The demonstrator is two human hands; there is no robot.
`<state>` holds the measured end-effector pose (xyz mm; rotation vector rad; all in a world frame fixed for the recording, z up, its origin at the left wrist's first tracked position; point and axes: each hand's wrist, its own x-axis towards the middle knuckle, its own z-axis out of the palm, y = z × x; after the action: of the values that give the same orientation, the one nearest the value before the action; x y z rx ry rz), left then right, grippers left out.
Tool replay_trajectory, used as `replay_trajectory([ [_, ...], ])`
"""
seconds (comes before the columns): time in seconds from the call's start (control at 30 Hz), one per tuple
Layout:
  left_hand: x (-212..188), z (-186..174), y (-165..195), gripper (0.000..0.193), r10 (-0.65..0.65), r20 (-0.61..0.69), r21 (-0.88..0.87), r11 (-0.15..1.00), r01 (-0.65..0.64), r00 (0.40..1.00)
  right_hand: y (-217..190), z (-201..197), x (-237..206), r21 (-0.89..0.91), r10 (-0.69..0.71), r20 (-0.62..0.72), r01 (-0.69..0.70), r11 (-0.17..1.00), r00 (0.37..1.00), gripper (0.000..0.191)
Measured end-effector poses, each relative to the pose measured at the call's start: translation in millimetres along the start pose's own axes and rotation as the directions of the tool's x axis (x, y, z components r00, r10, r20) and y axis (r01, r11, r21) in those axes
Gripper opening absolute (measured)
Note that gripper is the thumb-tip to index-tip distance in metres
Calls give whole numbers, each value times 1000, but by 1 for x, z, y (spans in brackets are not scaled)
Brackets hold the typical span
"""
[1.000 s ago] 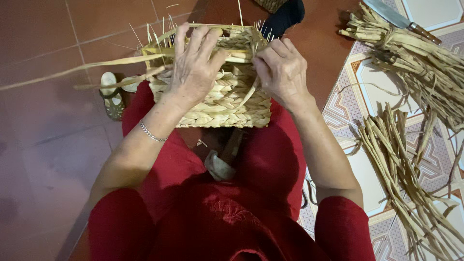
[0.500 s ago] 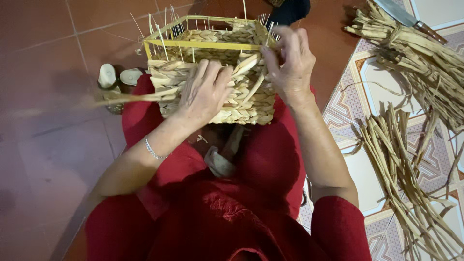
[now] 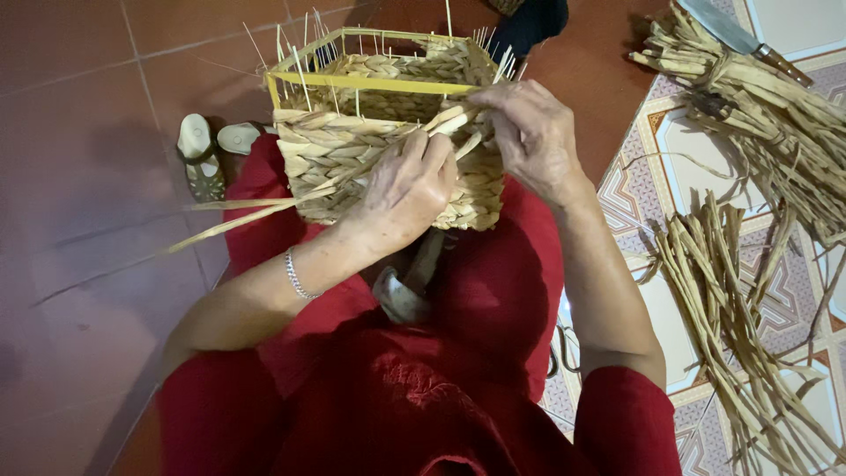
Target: The person sits on the floor weaving a water hyacinth basket. They tuck and weave strands of dried fiber around the basket rim and bamboo stakes, rotate the basket to work different sides, and use a small knife to trim excess fiber ends from the woven surface.
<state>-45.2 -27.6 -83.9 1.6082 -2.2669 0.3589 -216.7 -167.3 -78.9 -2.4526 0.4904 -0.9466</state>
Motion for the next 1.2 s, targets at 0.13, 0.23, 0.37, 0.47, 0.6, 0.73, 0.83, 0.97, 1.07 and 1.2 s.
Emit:
replay_trajectory([
  [0.13,7,1,-10,19,13,-103,11,1000,-12,995,-5,-7,0,-27,-116,65,118,993,991,44],
  [0.23,20,11,-23,13,-15,-259,-36,999,6,966,-10,1,-1,-82,-60,-3,59,995,998,27],
  [0.37,20,25,-39,25,52,-337,-60,995,-76,940,-13,6,-8,-159,-92,-20,88,983,996,30],
  [0.47,19,34,-42,24,41,-370,-168,980,-111,928,-15,6,-10,-159,-116,-28,110,981,993,36],
  [0.6,14,31,-39,21,10,-323,-208,975,-81,946,-22,6,-8,-199,-89,-27,82,976,996,56],
  [0.73,16,23,-34,22,-8,-343,-245,966,-82,939,-30,9,-2,-321,-59,-13,52,946,998,65],
  [0.83,21,19,-42,14,-9,-331,-336,936,-109,943,-34,11,2,-351,-64,-24,51,935,998,64],
  [0.97,47,25,-78,13,-82,-61,-479,877,43,995,-33,10,4,-395,-82,-29,64,916,996,55],
  [1.07,83,34,-121,15,-83,97,-553,824,123,992,-33,9,8,-435,-61,-17,48,899,998,53],
  [1.2,136,56,-146,34,269,545,-707,657,263,794,-35,7,20,-466,-18,-19,7,885,1000,51],
])
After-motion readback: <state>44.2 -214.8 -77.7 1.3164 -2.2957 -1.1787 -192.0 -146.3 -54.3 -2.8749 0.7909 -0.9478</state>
